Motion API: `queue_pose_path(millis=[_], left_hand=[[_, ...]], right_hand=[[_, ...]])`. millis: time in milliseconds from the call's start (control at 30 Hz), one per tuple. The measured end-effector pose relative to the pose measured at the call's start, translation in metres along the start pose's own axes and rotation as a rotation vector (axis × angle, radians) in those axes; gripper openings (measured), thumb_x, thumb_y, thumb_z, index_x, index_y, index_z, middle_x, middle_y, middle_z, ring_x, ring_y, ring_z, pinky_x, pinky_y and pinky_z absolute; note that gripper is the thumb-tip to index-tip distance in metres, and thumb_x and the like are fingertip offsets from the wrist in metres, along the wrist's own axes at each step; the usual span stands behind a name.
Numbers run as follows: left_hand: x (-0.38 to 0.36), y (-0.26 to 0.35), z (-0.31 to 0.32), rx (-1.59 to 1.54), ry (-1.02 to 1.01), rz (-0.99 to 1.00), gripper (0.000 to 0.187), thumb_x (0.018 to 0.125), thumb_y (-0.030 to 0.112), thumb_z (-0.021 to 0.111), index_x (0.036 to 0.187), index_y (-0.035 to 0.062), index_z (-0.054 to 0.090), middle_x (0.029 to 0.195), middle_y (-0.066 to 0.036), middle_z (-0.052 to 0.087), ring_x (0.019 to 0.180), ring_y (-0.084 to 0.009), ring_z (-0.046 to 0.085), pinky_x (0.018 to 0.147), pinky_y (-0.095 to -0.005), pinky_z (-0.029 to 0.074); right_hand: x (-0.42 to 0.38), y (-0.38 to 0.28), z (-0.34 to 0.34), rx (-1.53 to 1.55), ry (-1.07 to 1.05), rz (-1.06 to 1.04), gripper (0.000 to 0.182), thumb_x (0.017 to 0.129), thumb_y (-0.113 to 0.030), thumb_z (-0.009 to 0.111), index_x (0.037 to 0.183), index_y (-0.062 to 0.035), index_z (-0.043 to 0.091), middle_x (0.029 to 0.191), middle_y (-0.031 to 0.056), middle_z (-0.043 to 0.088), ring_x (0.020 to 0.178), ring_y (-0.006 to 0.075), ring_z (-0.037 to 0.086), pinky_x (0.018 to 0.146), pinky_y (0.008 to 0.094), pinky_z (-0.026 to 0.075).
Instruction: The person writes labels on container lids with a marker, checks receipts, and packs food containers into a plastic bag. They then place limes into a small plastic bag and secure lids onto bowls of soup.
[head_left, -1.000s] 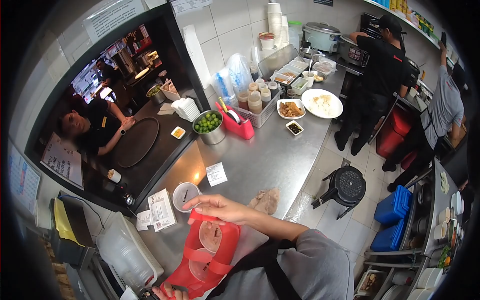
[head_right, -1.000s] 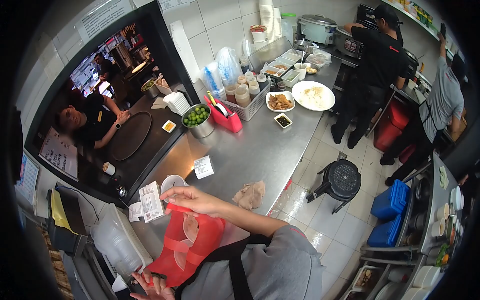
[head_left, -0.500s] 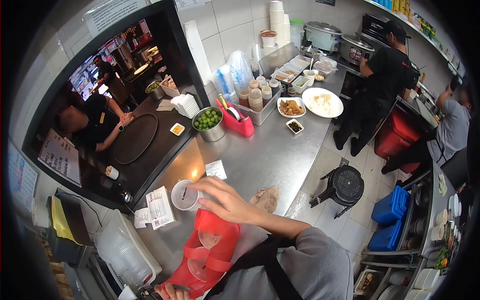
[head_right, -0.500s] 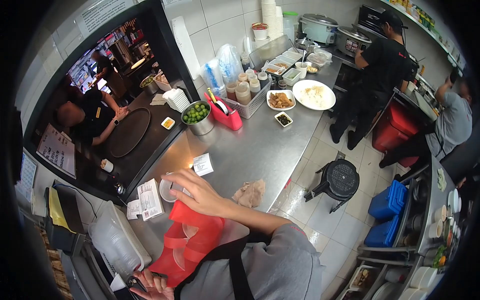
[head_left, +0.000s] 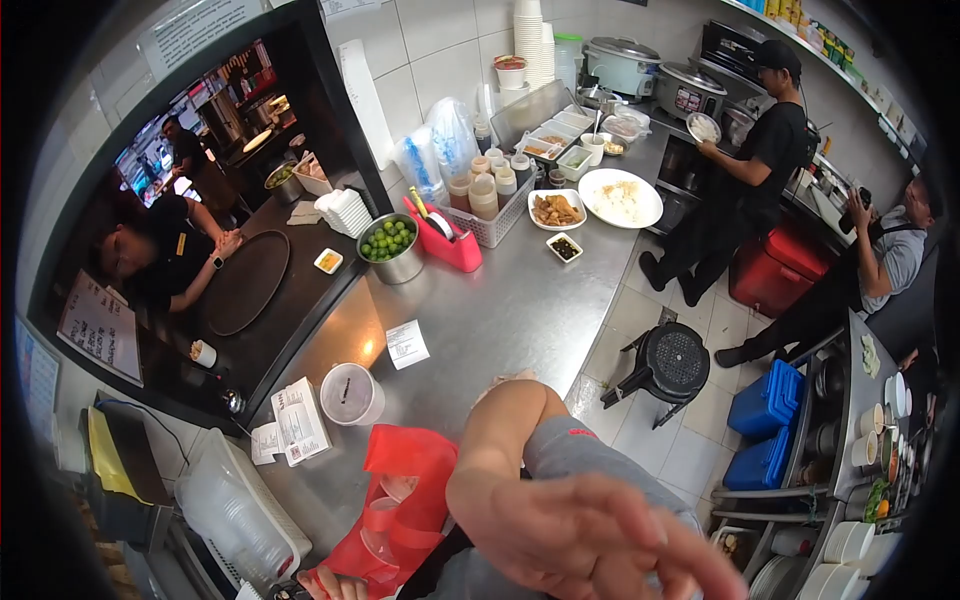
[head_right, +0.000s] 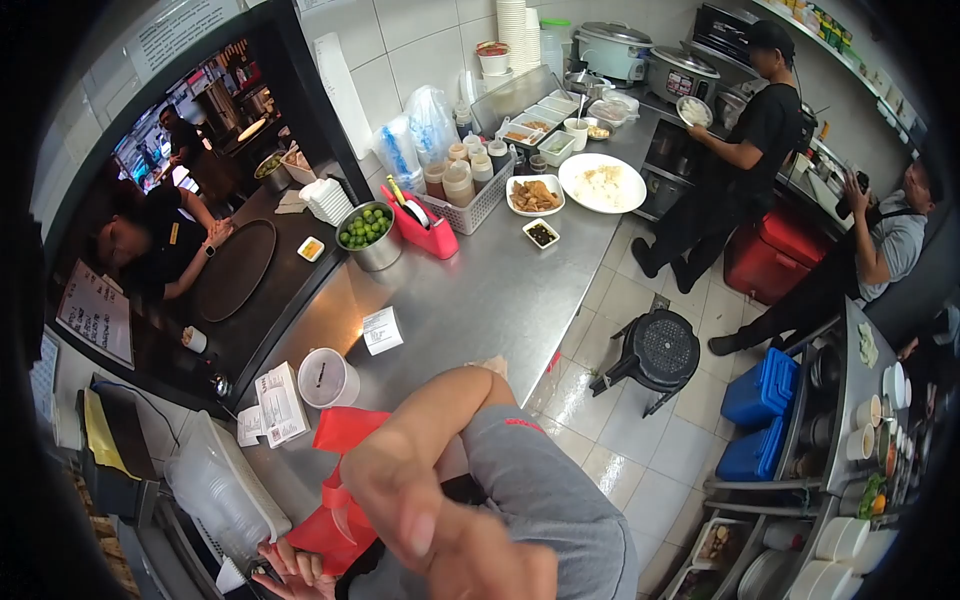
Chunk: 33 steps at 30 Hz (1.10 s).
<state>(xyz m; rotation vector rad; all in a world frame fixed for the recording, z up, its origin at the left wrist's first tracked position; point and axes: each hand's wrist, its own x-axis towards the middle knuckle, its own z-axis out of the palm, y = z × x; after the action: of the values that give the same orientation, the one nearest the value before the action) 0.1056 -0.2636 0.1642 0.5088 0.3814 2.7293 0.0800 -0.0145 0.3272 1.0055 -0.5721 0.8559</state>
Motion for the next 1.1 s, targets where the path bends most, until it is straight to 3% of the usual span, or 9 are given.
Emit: queue_pose_path(millis=[300,600,700,733,767,867,933,1000,1100], left_hand=[[0.005,-0.001,-0.002,-0.045,-0.079,-0.064,0.066,0.088,0.055,0.041,0.126,0.0011,0.042,0.091,-0.012,0.044,0.055,-0.0141,0.031,0.057,-0.0315,0.043],[0.004,0.011,-0.022,-0.15,-0.181,-0.169,0.068,0.089,0.055,0.037,0.131,0.0009,0.038,0.137,-0.024,0.031,0.065,-0.0224,0.046,0.093,-0.0546,0.04],[-0.001,0.018,-0.023,-0.163,-0.243,-0.203,0.071,0.09,0.055,0.035,0.137,0.0027,0.027,0.141,-0.024,0.025,0.093,-0.0309,0.054,0.096,-0.0531,0.037],[0.008,0.018,-0.036,-0.221,-0.542,-0.245,0.076,0.089,0.057,0.033,0.141,0.0046,0.015,0.146,-0.019,0.015,0.125,-0.0331,0.036,0.1,-0.0502,0.034],[-0.014,0.033,-0.038,0.312,0.034,0.063,0.06,0.094,0.044,0.036,0.137,0.004,0.025,0.088,-0.012,0.05,0.036,-0.0093,0.036,0.037,-0.0223,0.036],[-0.01,0.022,0.01,0.683,0.219,-0.013,0.049,0.09,0.045,0.045,0.106,-0.0015,0.046,0.051,-0.004,0.041,0.037,-0.0103,0.038,0.034,-0.0222,0.03],[-0.016,0.021,0.025,1.001,0.273,-0.038,0.055,0.086,0.042,0.053,0.112,-0.0058,0.046,0.054,-0.012,0.052,0.039,-0.015,0.047,0.039,-0.0224,0.037],[-0.025,0.023,0.029,0.973,0.331,-0.104,0.057,0.085,0.039,0.056,0.117,-0.0077,0.045,0.074,-0.017,0.059,0.045,-0.0173,0.054,0.043,-0.0237,0.043],[-0.035,0.017,0.033,0.95,0.376,-0.085,0.066,0.083,0.037,0.06,0.125,-0.0094,0.039,0.109,-0.02,0.056,0.049,-0.0199,0.058,0.047,-0.0259,0.047]], right_hand=[[0.008,0.003,0.008,0.043,0.009,-0.038,0.037,0.087,-0.028,0.052,0.116,-0.0109,0.037,0.1,0.001,0.053,0.104,0.0164,0.046,0.095,0.0449,0.035],[0.022,0.009,0.007,0.061,0.032,-0.05,0.041,0.084,-0.023,0.059,0.115,-0.0093,0.036,0.091,0.0013,0.052,0.102,0.0168,0.045,0.095,0.0447,0.036],[0.033,0.0,-0.007,0.074,0.148,-0.028,0.043,0.083,-0.021,0.061,0.115,-0.0087,0.035,0.088,0.0013,0.052,0.102,0.0169,0.045,0.095,0.0447,0.036],[0.037,-0.005,-0.015,0.067,0.234,0.0,0.044,0.082,-0.02,0.062,0.115,-0.0085,0.035,0.087,0.0014,0.051,0.101,0.0169,0.045,0.095,0.0447,0.037],[0.039,-0.008,-0.024,0.059,0.315,0.047,0.044,0.082,-0.02,0.063,0.115,-0.0084,0.035,0.086,0.0014,0.051,0.101,0.017,0.045,0.095,0.0447,0.037],[0.034,0.007,-0.062,-0.163,0.408,0.274,0.046,0.081,-0.018,0.065,0.115,-0.0078,0.035,0.084,0.0015,0.051,0.1,0.0171,0.045,0.095,0.0446,0.037],[0.007,0.037,-0.086,-0.515,0.078,0.678,0.026,0.078,0.004,0.056,0.102,0.0021,0.05,0.086,0.0107,0.056,0.084,0.0178,0.055,0.076,0.0304,0.047],[-0.035,0.07,-0.087,-0.218,-0.148,1.295,0.003,0.081,0.003,0.059,0.078,0.0022,0.06,0.069,0.0084,0.059,0.059,0.0112,0.055,0.056,0.021,0.044],[-0.176,0.112,-0.125,-0.466,-1.009,1.729,0.046,0.092,-0.038,0.044,0.082,0.0025,0.063,0.072,0.011,0.063,0.059,0.0129,0.061,0.051,0.0251,0.044]])
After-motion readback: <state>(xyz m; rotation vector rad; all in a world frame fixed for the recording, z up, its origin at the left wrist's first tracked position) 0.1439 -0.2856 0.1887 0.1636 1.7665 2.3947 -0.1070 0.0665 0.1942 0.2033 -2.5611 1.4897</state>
